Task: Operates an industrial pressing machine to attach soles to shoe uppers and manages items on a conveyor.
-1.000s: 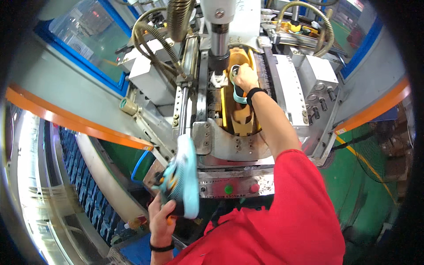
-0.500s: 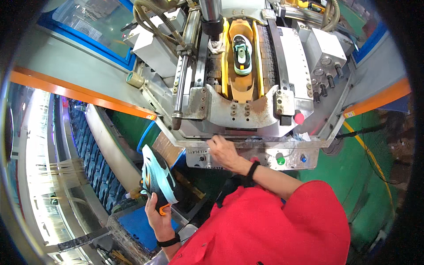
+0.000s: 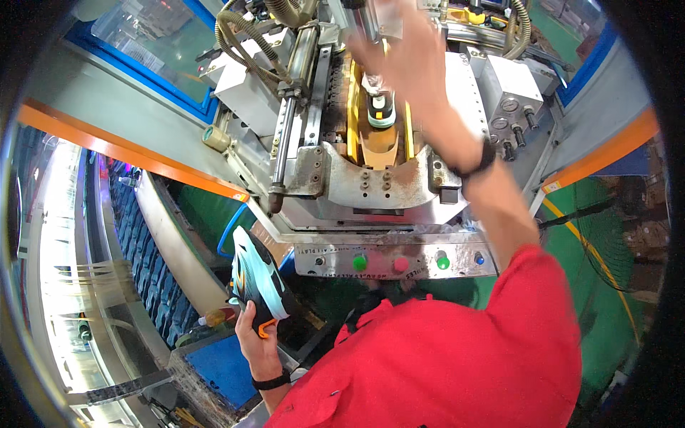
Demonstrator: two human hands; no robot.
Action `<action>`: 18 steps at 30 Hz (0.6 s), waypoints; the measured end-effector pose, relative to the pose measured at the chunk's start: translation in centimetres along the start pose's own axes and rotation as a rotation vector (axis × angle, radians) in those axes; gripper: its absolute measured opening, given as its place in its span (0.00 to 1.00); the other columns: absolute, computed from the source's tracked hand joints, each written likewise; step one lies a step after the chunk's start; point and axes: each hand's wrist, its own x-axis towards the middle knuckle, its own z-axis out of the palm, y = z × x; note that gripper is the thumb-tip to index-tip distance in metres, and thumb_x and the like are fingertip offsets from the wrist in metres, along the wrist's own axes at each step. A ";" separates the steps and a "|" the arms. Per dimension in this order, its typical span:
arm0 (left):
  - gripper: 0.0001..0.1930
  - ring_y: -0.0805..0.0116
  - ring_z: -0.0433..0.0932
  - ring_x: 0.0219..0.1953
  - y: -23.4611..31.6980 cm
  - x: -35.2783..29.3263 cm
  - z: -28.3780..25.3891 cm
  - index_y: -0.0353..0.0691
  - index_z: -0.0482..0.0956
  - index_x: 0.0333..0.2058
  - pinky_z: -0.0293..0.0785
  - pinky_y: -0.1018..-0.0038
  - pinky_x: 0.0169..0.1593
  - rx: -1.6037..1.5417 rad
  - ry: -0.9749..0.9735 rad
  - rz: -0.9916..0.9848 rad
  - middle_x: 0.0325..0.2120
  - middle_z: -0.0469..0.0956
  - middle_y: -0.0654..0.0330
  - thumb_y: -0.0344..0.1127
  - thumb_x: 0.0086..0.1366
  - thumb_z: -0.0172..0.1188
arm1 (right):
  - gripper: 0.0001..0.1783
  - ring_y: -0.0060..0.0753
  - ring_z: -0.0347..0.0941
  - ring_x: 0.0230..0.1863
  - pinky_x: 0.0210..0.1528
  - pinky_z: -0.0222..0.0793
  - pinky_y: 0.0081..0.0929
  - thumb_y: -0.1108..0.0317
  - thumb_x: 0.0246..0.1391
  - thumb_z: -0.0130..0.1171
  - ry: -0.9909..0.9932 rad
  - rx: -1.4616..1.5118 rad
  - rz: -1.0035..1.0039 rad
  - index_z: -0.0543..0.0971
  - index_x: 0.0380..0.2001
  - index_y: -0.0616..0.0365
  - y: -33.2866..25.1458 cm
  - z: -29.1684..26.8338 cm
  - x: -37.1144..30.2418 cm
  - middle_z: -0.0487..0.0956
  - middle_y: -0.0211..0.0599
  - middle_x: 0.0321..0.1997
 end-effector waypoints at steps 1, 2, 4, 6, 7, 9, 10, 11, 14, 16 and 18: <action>0.16 0.68 0.81 0.34 -0.1 0.1 0.2 0.33 0.74 0.48 0.78 0.72 0.34 -0.005 0.000 -0.004 0.36 0.79 0.59 0.30 0.62 0.59 | 0.16 0.46 0.77 0.42 0.47 0.69 0.35 0.64 0.56 0.58 0.004 0.000 -0.004 0.76 0.46 0.58 0.5 1.0 3.8 0.79 0.46 0.41; 0.16 0.68 0.81 0.34 -0.3 0.5 0.9 0.33 0.74 0.48 0.78 0.72 0.34 0.001 -0.059 -0.025 0.36 0.79 0.59 0.30 0.62 0.59 | 0.17 0.41 0.77 0.40 0.44 0.70 0.33 0.64 0.51 0.60 0.077 0.072 -0.049 0.77 0.43 0.60 0.9 0.0 8.0 0.79 0.44 0.38; 0.16 0.68 0.81 0.35 -1.0 0.7 0.2 0.34 0.74 0.48 0.78 0.72 0.34 -0.005 -0.090 -0.025 0.37 0.79 0.60 0.30 0.62 0.60 | 0.19 0.32 0.77 0.35 0.37 0.72 0.29 0.63 0.43 0.65 0.146 0.318 -0.134 0.79 0.38 0.63 1.1 2.9 12.8 0.80 0.41 0.33; 0.16 0.68 0.81 0.36 -1.7 0.3 0.0 0.34 0.74 0.48 0.78 0.71 0.34 -0.007 -0.068 -0.016 0.37 0.79 0.60 0.30 0.62 0.60 | 0.20 0.27 0.77 0.33 0.34 0.73 0.27 0.63 0.39 0.67 0.172 0.456 -0.177 0.80 0.35 0.65 0.7 3.4 13.5 0.81 0.40 0.31; 0.16 0.68 0.81 0.36 -2.0 0.1 -0.1 0.35 0.75 0.48 0.78 0.71 0.35 -0.006 -0.054 -0.012 0.37 0.79 0.60 0.30 0.62 0.60 | 0.20 0.27 0.76 0.30 0.31 0.73 0.27 0.63 0.37 0.67 0.122 0.473 -0.117 0.79 0.34 0.65 0.8 3.1 13.5 0.80 0.40 0.29; 0.15 0.68 0.81 0.36 -3.0 -0.2 -1.0 0.35 0.75 0.47 0.78 0.70 0.36 -0.014 -0.031 -0.006 0.37 0.79 0.60 0.30 0.61 0.60 | 0.21 0.27 0.76 0.27 0.27 0.72 0.27 0.62 0.35 0.68 0.069 0.500 -0.060 0.78 0.33 0.65 1.5 3.0 13.4 0.79 0.39 0.27; 0.15 0.68 0.81 0.36 -3.4 -0.5 -1.5 0.35 0.75 0.47 0.78 0.70 0.36 -0.022 -0.023 0.002 0.37 0.79 0.60 0.30 0.61 0.60 | 0.21 0.27 0.75 0.25 0.26 0.71 0.26 0.62 0.35 0.68 0.048 0.484 -0.050 0.79 0.33 0.64 2.4 3.5 13.7 0.79 0.38 0.26; 0.15 0.68 0.81 0.36 -4.0 -0.8 -2.1 0.35 0.75 0.47 0.78 0.70 0.36 -0.036 -0.006 0.015 0.37 0.79 0.60 0.30 0.61 0.60 | 0.21 0.27 0.74 0.23 0.24 0.71 0.25 0.62 0.36 0.68 0.019 0.478 -0.045 0.79 0.33 0.64 2.8 4.3 13.6 0.79 0.37 0.25; 0.16 0.68 0.80 0.37 -4.9 -3.0 -3.9 0.35 0.74 0.48 0.78 0.71 0.37 -0.070 0.077 0.052 0.37 0.79 0.60 0.30 0.61 0.60 | 0.22 0.26 0.74 0.28 0.29 0.71 0.27 0.60 0.38 0.67 -0.035 0.495 -0.029 0.79 0.36 0.64 3.5 7.0 13.1 0.78 0.37 0.28; 0.16 0.68 0.80 0.37 -5.6 -4.4 -5.1 0.35 0.74 0.48 0.78 0.71 0.38 -0.097 0.118 0.082 0.37 0.79 0.60 0.29 0.61 0.61 | 0.22 0.27 0.74 0.30 0.31 0.71 0.27 0.61 0.40 0.66 -0.097 0.476 -0.043 0.78 0.37 0.63 4.2 7.2 12.6 0.78 0.37 0.31; 0.17 0.68 0.80 0.38 -6.0 -6.3 -6.1 0.33 0.74 0.48 0.78 0.72 0.38 -0.067 0.170 0.079 0.38 0.79 0.60 0.28 0.60 0.61 | 0.22 0.28 0.74 0.32 0.33 0.70 0.27 0.61 0.41 0.66 -0.157 0.462 -0.061 0.78 0.39 0.63 5.6 6.4 12.3 0.78 0.38 0.33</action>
